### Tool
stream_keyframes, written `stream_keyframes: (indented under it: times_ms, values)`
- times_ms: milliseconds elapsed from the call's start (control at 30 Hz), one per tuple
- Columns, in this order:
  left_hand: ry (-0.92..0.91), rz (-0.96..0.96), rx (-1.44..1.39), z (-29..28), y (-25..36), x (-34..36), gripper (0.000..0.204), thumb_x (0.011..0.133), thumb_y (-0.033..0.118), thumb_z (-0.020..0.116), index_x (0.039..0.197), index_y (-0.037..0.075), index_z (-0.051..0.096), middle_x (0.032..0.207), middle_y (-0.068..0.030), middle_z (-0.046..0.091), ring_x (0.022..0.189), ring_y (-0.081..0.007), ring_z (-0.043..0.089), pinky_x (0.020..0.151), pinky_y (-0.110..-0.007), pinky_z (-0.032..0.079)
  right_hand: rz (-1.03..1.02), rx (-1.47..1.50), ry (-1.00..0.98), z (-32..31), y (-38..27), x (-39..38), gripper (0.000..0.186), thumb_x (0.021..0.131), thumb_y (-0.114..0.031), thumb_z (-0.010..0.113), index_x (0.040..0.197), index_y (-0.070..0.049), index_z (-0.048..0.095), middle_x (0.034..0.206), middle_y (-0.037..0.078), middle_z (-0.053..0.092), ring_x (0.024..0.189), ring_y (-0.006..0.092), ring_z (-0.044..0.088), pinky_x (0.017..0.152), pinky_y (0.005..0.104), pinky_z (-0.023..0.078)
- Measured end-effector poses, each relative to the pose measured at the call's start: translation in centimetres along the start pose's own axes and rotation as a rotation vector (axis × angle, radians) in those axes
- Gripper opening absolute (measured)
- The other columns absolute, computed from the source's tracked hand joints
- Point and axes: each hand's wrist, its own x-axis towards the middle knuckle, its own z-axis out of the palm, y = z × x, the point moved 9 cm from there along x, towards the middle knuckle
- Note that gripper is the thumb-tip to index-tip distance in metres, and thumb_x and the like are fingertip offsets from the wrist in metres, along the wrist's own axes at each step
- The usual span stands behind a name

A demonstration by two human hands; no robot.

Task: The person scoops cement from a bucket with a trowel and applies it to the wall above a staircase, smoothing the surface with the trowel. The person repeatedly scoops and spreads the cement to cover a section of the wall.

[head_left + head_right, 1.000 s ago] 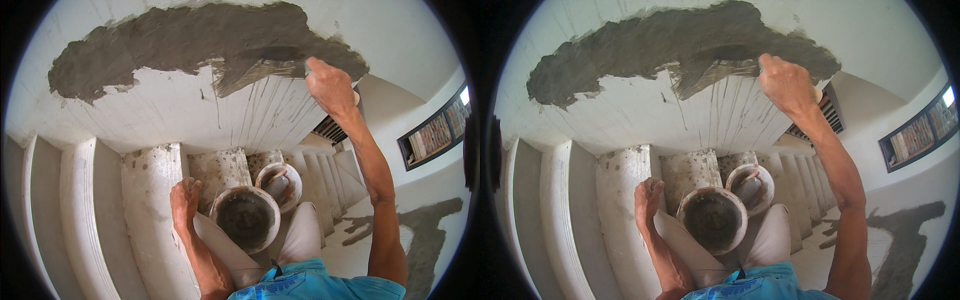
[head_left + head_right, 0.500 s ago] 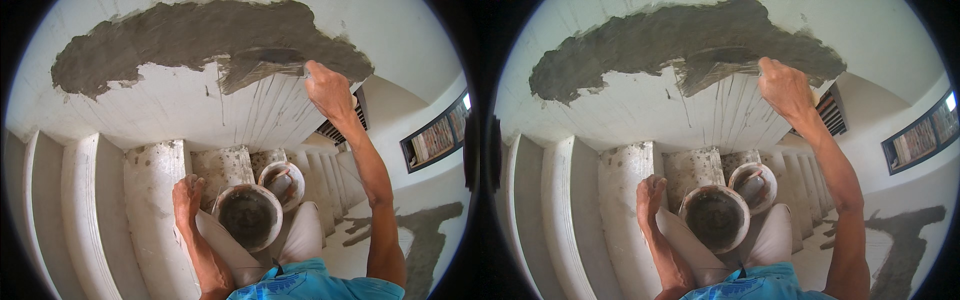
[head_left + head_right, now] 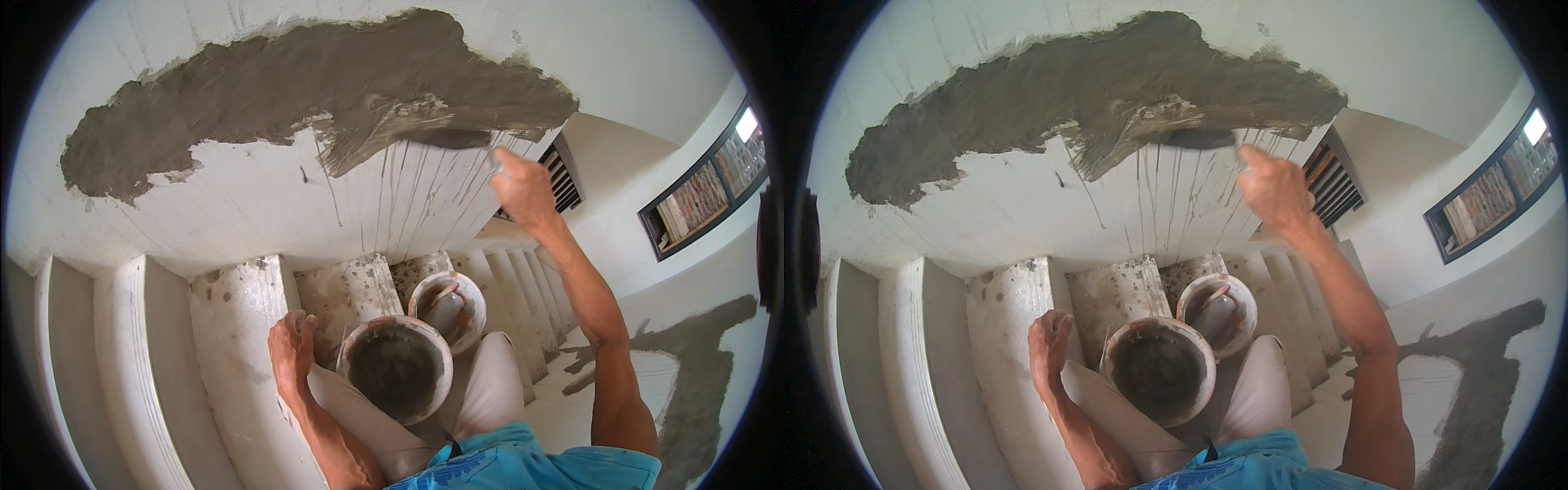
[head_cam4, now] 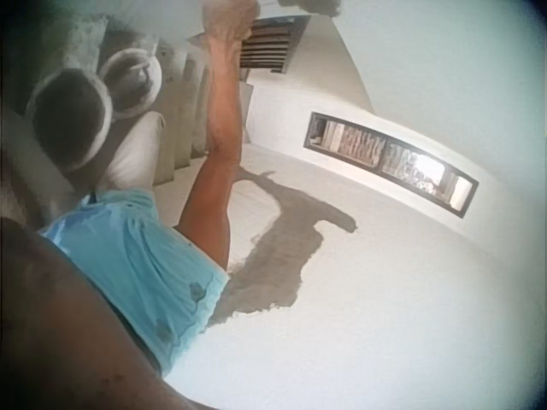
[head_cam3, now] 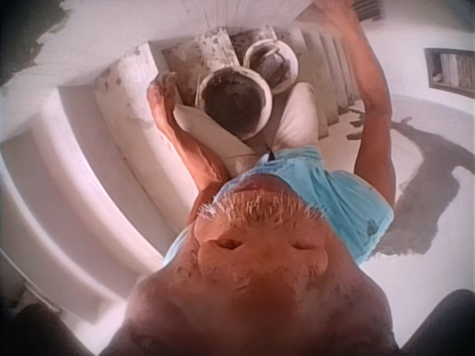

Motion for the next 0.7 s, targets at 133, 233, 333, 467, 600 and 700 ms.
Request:
stream_keyframes:
  times_ms: [133,233,333,467,600,700]
  values:
    - [-0.034,0.001,0.012,0.3,0.4,0.1,0.036,0.092,0.027,0.065,0.111,-0.003,0.072,0.105,-0.0262,0.072,0.100,-0.0433,0.068,0.091,-0.048,0.051,0.163,-0.011,0.073,-3.3,5.7,1.4,0.013,0.082,-0.008,0.056,0.092,0.000,0.058,0.071,0.025,0.061,0.066,0.0449,0.063,0.063,0.0512,0.049]
    - [-0.038,-0.016,0.024,0.2,0.4,0.1,0.036,0.092,0.027,0.065,0.110,-0.003,0.073,0.105,-0.0261,0.072,0.100,-0.0432,0.068,0.091,-0.048,0.051,0.140,0.006,0.139,-5.5,7.6,3.4,0.014,0.083,-0.009,0.055,0.094,-0.001,0.058,0.072,0.025,0.061,0.067,0.0454,0.062,0.064,0.0512,0.048]
    - [-0.021,0.002,0.028,0.2,0.0,0.1,0.035,0.092,0.027,0.065,0.110,-0.002,0.073,0.104,-0.0258,0.072,0.100,-0.0433,0.068,0.090,-0.048,0.051,0.066,0.063,0.250,-7.4,8.3,4.8,0.014,0.084,-0.011,0.054,0.094,-0.001,0.058,0.072,0.024,0.061,0.068,0.0451,0.062,0.064,0.0514,0.047]
    - [-0.020,0.029,0.031,0.4,-0.1,0.3,0.034,0.092,0.026,0.065,0.109,-0.002,0.073,0.103,-0.0254,0.072,0.099,-0.0435,0.068,0.089,-0.048,0.051,0.077,-0.107,0.102,-5.4,10.1,5.1,0.016,0.085,-0.012,0.054,0.096,-0.001,0.057,0.073,0.024,0.062,0.069,0.0443,0.062,0.064,0.0506,0.047]
    - [-0.020,0.019,0.036,0.3,0.0,0.2,0.034,0.092,0.026,0.065,0.109,-0.002,0.073,0.103,-0.0252,0.072,0.098,-0.0434,0.068,0.089,-0.048,0.051,0.085,-0.084,0.087,-5.3,10.6,4.5,0.016,0.084,-0.012,0.054,0.096,-0.002,0.057,0.075,0.023,0.063,0.070,0.0441,0.063,0.065,0.0507,0.048]
    - [-0.021,0.024,0.025,0.5,-0.2,0.3,0.034,0.091,0.026,0.066,0.109,-0.002,0.073,0.102,-0.0255,0.072,0.097,-0.0433,0.068,0.088,-0.048,0.051,0.033,-0.049,0.129,-5.3,10.2,4.5,0.015,0.084,-0.012,0.054,0.096,-0.002,0.056,0.074,0.022,0.063,0.070,0.0443,0.062,0.065,0.0504,0.048]
